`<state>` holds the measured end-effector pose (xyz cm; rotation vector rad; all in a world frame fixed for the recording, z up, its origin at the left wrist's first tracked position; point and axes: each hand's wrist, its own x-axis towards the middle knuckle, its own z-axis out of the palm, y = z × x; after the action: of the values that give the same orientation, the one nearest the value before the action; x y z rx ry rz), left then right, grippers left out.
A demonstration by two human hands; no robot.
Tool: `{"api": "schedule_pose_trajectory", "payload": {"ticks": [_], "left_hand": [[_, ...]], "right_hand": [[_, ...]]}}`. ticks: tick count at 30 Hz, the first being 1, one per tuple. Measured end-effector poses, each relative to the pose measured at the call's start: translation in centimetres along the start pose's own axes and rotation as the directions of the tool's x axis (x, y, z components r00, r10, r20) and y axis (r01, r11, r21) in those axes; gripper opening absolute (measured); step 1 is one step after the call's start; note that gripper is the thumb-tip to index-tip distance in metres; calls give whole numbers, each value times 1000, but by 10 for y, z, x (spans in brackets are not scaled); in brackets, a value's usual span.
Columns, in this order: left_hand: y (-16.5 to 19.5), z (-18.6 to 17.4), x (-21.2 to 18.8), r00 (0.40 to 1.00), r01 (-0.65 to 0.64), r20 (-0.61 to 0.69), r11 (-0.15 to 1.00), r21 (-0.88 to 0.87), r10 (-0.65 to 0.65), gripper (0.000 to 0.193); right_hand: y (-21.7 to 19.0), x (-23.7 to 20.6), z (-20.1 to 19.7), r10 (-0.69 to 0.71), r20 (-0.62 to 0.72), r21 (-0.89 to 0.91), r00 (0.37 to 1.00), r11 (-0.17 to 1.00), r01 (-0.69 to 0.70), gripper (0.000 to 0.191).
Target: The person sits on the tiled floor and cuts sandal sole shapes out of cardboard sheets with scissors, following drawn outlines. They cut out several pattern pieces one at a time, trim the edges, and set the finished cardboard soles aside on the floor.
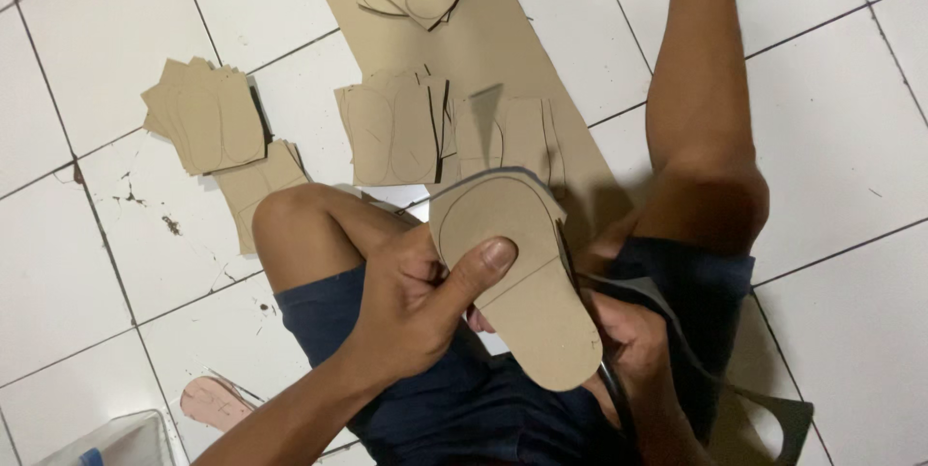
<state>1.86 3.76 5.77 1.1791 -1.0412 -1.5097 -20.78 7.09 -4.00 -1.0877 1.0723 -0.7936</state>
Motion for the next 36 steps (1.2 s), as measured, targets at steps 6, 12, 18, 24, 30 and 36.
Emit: {"api": "schedule_pose_trajectory", "payload": {"ticks": [6, 12, 18, 24, 30, 36], "left_hand": [[-7, 8, -8, 1000, 17, -20, 1000, 4, -16, 28], [-9, 7, -12, 999, 30, -17, 994, -101, -32, 28], [-4, 8, -18, 996, 90, 21, 995, -34, -89, 28], [-6, -1, -17, 988, 152, 21, 987, -44, -151, 28], [-6, -4, -19, 972, 216, 103, 975, -45, -211, 30], [-8, -17, -15, 950, 298, 131, 949, -108, -283, 29]], "right_hand": [[11, -4, 2, 90, -17, 261, 996, 962, -82, 44], [14, -9, 8, -122, -36, 78, 992, 989, 124, 41], [10, -7, 7, -82, 31, -6, 996, 997, 83, 29], [3, -9, 14, 34, -38, -113, 999, 993, -38, 23], [-7, -1, 12, -36, 72, -26, 997, 999, 38, 28], [-12, -5, 17, 105, 50, -20, 993, 994, -105, 31]]}}
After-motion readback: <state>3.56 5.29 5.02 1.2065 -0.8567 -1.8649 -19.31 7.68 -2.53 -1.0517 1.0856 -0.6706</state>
